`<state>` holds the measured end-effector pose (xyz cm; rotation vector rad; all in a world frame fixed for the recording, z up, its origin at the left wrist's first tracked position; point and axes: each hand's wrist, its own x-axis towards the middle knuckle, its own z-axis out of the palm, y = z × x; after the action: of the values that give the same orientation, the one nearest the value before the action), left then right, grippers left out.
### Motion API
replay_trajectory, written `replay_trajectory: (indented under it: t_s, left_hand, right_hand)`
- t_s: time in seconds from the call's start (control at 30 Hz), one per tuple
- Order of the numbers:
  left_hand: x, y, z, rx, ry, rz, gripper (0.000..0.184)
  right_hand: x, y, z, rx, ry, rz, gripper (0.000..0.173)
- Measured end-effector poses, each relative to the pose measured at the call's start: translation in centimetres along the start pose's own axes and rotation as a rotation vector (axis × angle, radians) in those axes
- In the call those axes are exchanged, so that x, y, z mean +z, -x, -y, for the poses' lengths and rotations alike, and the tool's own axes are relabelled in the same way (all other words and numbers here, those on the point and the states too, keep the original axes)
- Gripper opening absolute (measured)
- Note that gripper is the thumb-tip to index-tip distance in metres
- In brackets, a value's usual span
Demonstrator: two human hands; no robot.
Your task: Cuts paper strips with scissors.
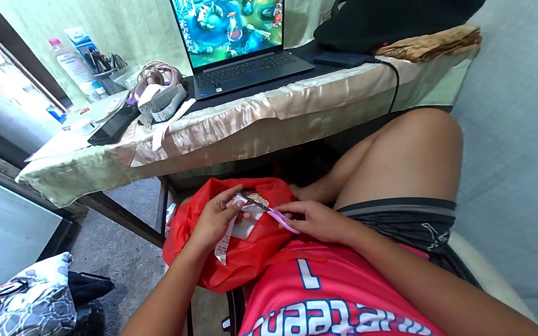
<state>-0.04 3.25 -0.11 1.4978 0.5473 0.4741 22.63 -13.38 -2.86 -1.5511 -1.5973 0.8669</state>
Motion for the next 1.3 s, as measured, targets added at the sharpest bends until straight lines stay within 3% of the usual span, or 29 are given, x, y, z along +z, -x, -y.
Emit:
replay_trajectory:
  t_s: [0.33, 1.03, 1.3]
  left_hand:
    - [0.05, 0.0, -0.02, 0.008, 0.001, 0.002, 0.045]
    - [-0.03, -0.04, 0.07, 0.009, -0.009, 0.007, 0.046]
    - [-0.04, 0.04, 0.09, 0.013, -0.006, 0.006, 0.045]
  right_hand:
    - [0.2, 0.1, 0.33, -0.026, -0.034, 0.015, 0.04]
    - [0.0, 0.0, 0.16, 0.021, 0.035, 0.004, 0.033]
    - [0.0, 0.11, 0.43, -0.009, -0.01, 0.018, 0.04]
